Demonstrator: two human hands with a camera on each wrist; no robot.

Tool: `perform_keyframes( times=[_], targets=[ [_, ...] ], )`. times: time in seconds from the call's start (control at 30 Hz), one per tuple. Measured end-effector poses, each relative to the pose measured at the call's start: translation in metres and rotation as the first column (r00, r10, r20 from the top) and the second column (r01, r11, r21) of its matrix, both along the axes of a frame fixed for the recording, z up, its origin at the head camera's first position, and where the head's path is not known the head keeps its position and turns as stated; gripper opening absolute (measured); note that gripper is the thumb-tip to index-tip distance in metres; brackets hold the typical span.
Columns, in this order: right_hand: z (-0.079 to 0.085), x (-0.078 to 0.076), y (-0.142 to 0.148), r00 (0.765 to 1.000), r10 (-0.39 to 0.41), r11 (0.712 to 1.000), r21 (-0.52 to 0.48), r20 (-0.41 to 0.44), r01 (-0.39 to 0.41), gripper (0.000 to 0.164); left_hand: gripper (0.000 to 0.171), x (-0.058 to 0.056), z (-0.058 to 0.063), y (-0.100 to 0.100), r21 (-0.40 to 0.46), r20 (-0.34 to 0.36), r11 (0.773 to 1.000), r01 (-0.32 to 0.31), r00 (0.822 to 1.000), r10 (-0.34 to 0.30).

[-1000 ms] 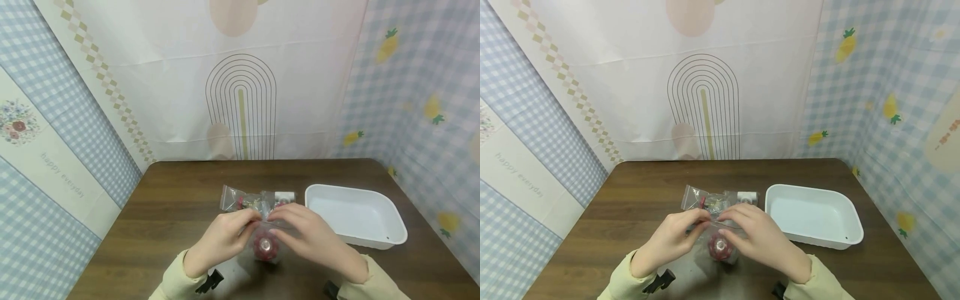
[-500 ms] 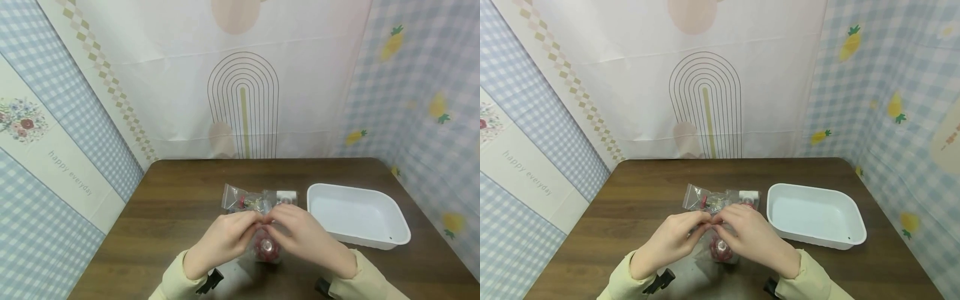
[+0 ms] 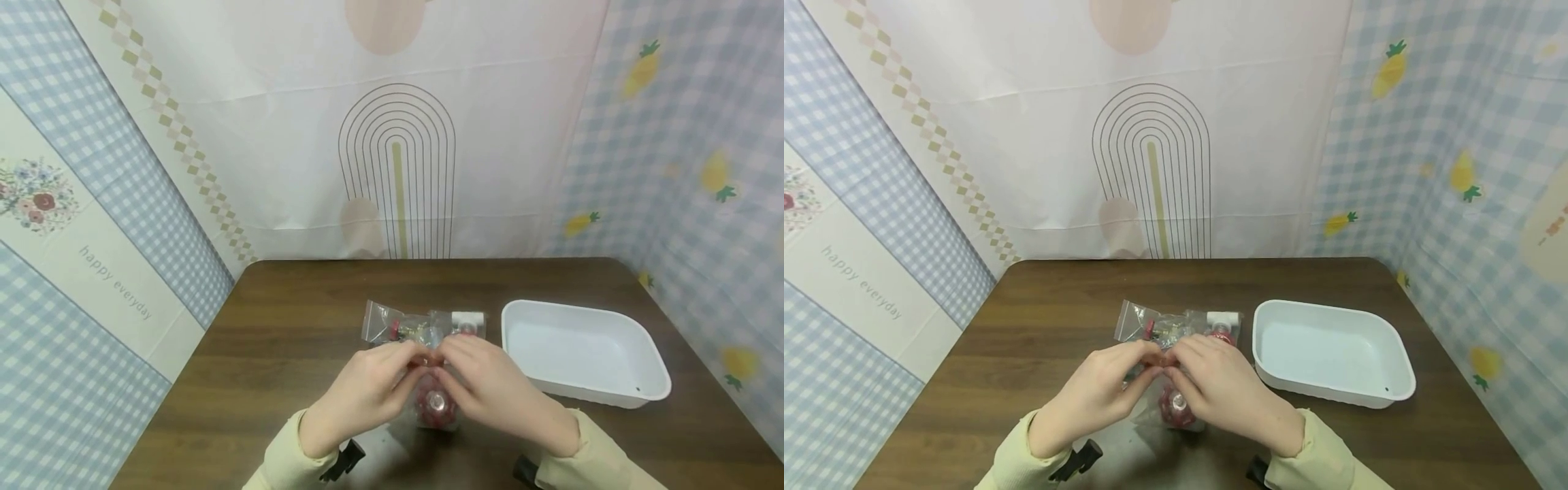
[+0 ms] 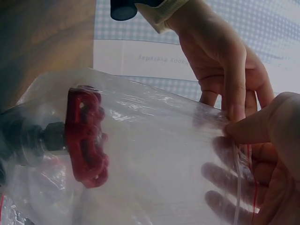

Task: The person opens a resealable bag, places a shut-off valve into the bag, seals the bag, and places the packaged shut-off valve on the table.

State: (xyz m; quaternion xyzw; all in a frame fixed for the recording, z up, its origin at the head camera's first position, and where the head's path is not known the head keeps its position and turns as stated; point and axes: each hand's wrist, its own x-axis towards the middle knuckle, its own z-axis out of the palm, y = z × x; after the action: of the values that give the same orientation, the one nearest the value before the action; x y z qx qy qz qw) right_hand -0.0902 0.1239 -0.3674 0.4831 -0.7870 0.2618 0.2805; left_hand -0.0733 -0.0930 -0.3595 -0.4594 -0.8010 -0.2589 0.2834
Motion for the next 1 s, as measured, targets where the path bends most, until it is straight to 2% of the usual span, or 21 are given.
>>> perform_keyframes(
  times=[0.07, 0.17, 0.3, 0.5, 0.67, 0.8, 1.0],
  targets=[
    [-0.001, 0.001, 0.0, 1.0, -0.001, 1.0, -0.003, 0.019, 0.001, 0.009, 0.011, 0.001, 0.0, -0.001, -0.026, -0.002, 0.999, -0.029, 1.0, 0.029],
    [-0.002, 0.001, 0.0, 0.998, 0.006, 1.0, -0.008, 0.063, -0.006, 0.016, 0.003, 0.001, 0.0, -0.003, -0.085, -0.054, 0.994, -0.072, 0.996, 0.068],
    [-0.003, 0.001, -0.001, 0.994, 0.039, 0.999, -0.025, 0.098, -0.037, 0.01, 0.006, 0.001, 0.001, -0.003, -0.135, -0.114, 0.987, -0.091, 0.991, 0.076],
    [-0.004, 0.0, -0.001, 0.992, 0.061, 0.998, -0.033, 0.11, -0.058, 0.004, 0.009, -0.001, 0.0, -0.002, -0.126, -0.183, 0.987, -0.095, 0.981, 0.071],
    [-0.003, -0.002, 0.001, 0.992, 0.088, 0.996, 0.002, 0.094, -0.089, 0.005, 0.009, -0.003, 0.001, -0.003, -0.136, -0.218, 0.986, -0.095, 0.974, 0.064],
    [-0.003, -0.006, 0.004, 0.993, 0.107, 0.993, 0.046, 0.045, -0.109, 0.011, 0.01, -0.006, 0.003, -0.006, -0.161, -0.235, 0.984, -0.076, 0.971, 0.037],
    [-0.003, -0.013, 0.006, 0.993, 0.113, 0.992, 0.066, -0.022, -0.111, 0.017, 0.017, -0.008, 0.009, -0.011, -0.219, -0.292, 0.973, -0.075, 0.957, 0.008]
  ],
)
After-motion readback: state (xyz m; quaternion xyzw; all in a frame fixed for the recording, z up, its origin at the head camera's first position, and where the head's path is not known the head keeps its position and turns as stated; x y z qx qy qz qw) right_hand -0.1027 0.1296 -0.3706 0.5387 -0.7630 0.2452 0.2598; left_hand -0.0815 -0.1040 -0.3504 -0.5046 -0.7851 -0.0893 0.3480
